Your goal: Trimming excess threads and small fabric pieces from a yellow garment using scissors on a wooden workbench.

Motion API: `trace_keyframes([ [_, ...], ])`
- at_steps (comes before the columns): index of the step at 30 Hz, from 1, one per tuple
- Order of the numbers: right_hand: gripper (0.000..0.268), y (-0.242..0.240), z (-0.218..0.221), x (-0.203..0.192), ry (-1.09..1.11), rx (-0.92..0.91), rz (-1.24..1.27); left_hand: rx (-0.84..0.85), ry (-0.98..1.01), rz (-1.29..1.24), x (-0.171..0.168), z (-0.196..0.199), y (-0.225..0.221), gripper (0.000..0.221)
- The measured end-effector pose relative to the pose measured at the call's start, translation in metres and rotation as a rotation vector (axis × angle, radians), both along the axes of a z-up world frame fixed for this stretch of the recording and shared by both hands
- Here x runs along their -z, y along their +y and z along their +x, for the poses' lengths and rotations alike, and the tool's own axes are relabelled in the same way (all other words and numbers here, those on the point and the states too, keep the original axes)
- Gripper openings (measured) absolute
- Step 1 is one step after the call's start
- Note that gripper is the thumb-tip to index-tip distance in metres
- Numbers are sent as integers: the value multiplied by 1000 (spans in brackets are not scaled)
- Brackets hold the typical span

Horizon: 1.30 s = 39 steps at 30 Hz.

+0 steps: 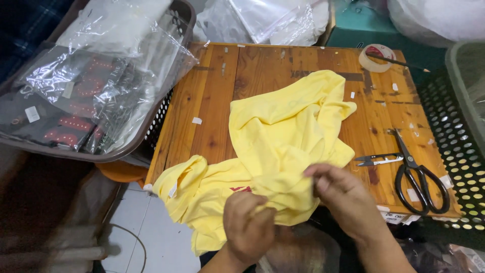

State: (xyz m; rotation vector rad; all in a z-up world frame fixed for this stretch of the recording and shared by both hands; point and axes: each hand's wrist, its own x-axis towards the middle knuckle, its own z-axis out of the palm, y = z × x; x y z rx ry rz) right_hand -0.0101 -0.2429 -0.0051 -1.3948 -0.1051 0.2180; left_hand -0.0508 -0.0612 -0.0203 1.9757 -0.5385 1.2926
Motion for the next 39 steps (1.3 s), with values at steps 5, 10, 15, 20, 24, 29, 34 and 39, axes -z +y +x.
trace_keyframes([
  [5, 17, 5, 18, -45, -497, -115, -619, -74, 267, -92, -10, 7, 33, 26],
  [10, 32, -27, 90, -45, -353, 374, -950, -261, 319, 0, 1, 14, 70, 30],
  [15, 41, -25, 113, -46, -60, 128, -1659, 14, 926, 243, -4, 25, 90, 34],
  [20, 25, -18, 96, -36, -280, 305, -1190, 218, 642, -64, -38, 16, 53, 25],
  [24, 19, 1, 57, -37, -751, 303, -1005, 500, 647, -317, -37, 7, 14, 18],
  [29, 52, 1, 82, -46, -249, 259, -1331, 526, 500, -88, -26, -2, -14, 11],
  [34, 42, -6, 94, -22, -163, 158, -1318, 480, 522, 34, -7, 2, -19, 9],
  [39, 35, -16, 106, -1, -259, 210, -1080, 435, 632, 118, -1, 5, -20, 11],
])
